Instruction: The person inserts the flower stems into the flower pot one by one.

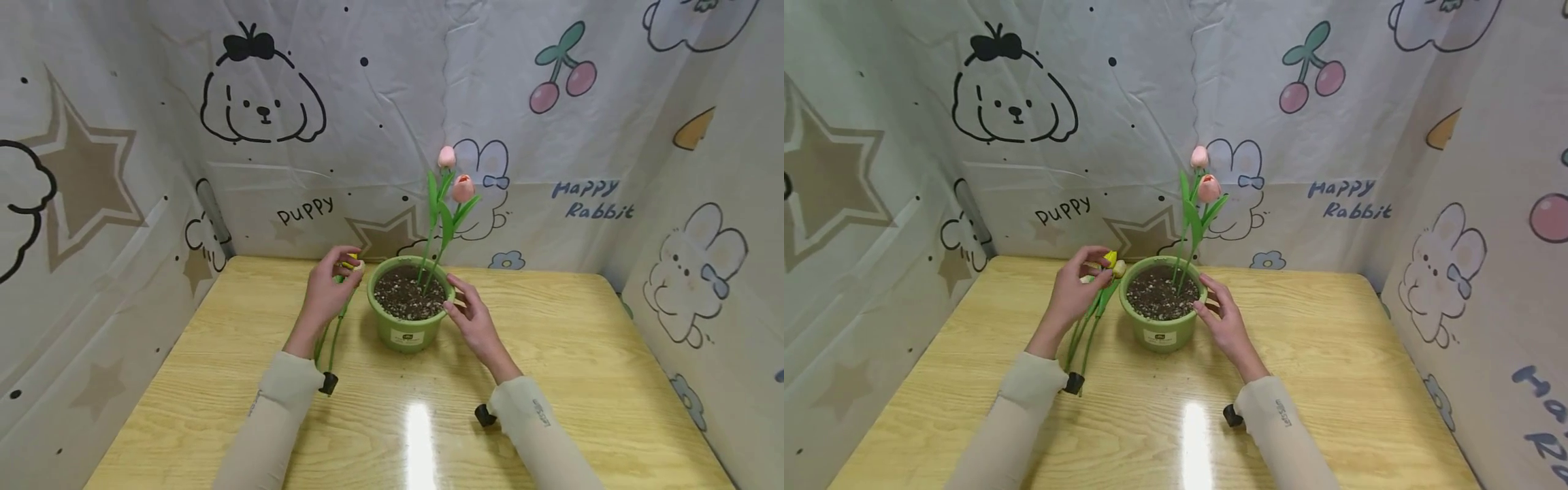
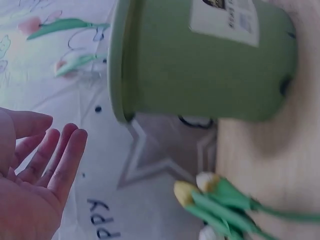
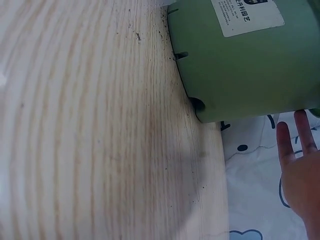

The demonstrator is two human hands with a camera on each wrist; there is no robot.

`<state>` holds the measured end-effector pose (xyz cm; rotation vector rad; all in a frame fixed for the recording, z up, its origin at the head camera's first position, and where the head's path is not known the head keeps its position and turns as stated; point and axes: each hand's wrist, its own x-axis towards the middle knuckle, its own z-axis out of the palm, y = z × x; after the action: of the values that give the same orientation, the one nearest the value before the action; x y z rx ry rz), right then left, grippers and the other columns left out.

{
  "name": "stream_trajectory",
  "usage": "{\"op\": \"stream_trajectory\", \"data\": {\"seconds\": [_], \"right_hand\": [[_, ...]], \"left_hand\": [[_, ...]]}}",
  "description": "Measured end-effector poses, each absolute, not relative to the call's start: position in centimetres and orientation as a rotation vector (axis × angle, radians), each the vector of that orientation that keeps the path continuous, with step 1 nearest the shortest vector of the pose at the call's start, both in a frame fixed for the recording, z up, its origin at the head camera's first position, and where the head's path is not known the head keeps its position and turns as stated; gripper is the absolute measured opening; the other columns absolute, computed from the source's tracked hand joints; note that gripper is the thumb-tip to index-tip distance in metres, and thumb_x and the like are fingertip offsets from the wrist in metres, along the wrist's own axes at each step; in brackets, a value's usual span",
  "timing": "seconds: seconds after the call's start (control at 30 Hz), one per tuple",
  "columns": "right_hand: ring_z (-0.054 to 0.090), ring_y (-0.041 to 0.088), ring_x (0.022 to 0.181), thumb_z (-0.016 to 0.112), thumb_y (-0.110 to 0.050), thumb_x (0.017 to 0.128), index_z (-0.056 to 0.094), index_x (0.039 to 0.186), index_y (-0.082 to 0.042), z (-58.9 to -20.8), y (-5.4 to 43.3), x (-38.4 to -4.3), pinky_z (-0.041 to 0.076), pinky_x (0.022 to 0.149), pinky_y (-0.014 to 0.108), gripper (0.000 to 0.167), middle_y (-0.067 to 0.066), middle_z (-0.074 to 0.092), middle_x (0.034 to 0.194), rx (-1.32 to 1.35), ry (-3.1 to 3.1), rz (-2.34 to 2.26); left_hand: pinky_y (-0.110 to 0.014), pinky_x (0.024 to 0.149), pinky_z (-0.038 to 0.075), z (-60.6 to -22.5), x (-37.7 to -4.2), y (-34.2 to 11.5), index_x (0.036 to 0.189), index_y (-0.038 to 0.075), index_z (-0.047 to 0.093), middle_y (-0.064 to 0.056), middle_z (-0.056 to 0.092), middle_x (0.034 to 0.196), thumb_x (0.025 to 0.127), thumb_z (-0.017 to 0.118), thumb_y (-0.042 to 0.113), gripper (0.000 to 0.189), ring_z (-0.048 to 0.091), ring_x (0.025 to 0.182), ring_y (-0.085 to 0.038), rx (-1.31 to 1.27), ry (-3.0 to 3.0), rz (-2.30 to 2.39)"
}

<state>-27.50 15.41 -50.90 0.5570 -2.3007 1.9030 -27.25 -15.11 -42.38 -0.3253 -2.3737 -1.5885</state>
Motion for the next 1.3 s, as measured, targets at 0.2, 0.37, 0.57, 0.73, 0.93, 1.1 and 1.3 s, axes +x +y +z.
{"op": "stream_trajectory", "data": {"seconds": [0.2, 0.37, 0.57, 0.73, 0.93, 1.1, 1.3], "right_hand": [[0.044, 0.039, 0.144, 0.058, -0.011, 0.107, 0.04, 0.159, -0.013, -51.0, 15.6, -27.5, 0.04, 0.118, 0.057, 0.055, 0.014, 0.036, 0.162, 0.554, -2.307, 1.911], [0.044, 0.04, 0.144, 0.057, -0.012, 0.107, 0.039, 0.16, -0.013, -51.1, 15.7, -27.5, 0.042, 0.117, 0.05, 0.055, 0.014, 0.035, 0.163, 0.561, -2.31, 1.9], [0.044, 0.039, 0.143, 0.058, -0.013, 0.107, 0.04, 0.159, -0.015, -51.0, 15.9, -27.6, 0.046, 0.108, 0.02, 0.056, 0.013, 0.036, 0.163, 0.554, -2.306, 1.895], [0.045, 0.038, 0.143, 0.057, -0.012, 0.107, 0.039, 0.159, -0.015, -51.0, 15.7, -27.6, 0.045, 0.116, 0.042, 0.056, 0.013, 0.036, 0.162, 0.569, -2.301, 1.895], [0.045, 0.04, 0.142, 0.058, -0.011, 0.107, 0.04, 0.159, -0.013, -51.1, 15.6, -27.6, 0.042, 0.116, 0.057, 0.055, 0.014, 0.036, 0.162, 0.563, -2.298, 1.898], [0.045, 0.041, 0.143, 0.057, -0.01, 0.107, 0.04, 0.159, -0.012, -51.1, 15.6, -27.6, 0.041, 0.117, 0.056, 0.055, 0.014, 0.036, 0.163, 0.557, -2.291, 1.909], [0.045, 0.04, 0.143, 0.058, -0.011, 0.106, 0.041, 0.158, -0.013, -51.0, 15.5, -27.6, 0.04, 0.117, 0.058, 0.055, 0.013, 0.036, 0.162, 0.553, -2.29, 1.926]], "left_hand": [[-0.039, 0.076, 0.059, -44.4, -25.2, -18.7, 0.135, 0.017, 0.061, -0.015, 0.067, 0.12, 0.101, 0.067, 0.012, 0.035, 0.069, 0.104, -0.032, -0.246, -2.459, -1.512], [-0.036, 0.075, 0.058, -46.4, -23.4, -21.5, 0.139, 0.017, 0.058, -0.014, 0.066, 0.124, 0.102, 0.066, 0.013, 0.038, 0.068, 0.108, -0.034, -0.175, -2.568, -1.456], [-0.033, 0.071, 0.057, -48.0, -22.0, -24.0, 0.141, 0.013, 0.056, -0.017, 0.066, 0.126, 0.102, 0.065, 0.012, 0.039, 0.068, 0.108, -0.037, -0.111, -2.652, -1.368], [-0.034, 0.072, 0.058, -49.0, -20.7, -25.5, 0.142, 0.01, 0.055, -0.018, 0.064, 0.128, 0.103, 0.064, 0.014, 0.04, 0.069, 0.109, -0.037, -0.001, -2.745, -1.348], [-0.041, 0.079, 0.061, -50.1, -19.8, -27.0, 0.142, 0.006, 0.055, -0.021, 0.063, 0.13, 0.104, 0.064, 0.018, 0.041, 0.069, 0.113, -0.04, 0.075, -2.844, -1.355], [-0.035, 0.074, 0.058, -50.8, -19.8, -27.6, 0.145, 0.006, 0.054, -0.021, 0.061, 0.132, 0.104, 0.062, 0.02, 0.044, 0.069, 0.108, -0.036, 0.111, -2.913, -1.381], [-0.03, 0.07, 0.053, -51.7, -20.3, -27.5, 0.144, 0.005, 0.054, -0.022, 0.062, 0.13, 0.104, 0.063, 0.019, 0.044, 0.068, 0.103, -0.031, 0.143, -2.959, -1.373]]}}
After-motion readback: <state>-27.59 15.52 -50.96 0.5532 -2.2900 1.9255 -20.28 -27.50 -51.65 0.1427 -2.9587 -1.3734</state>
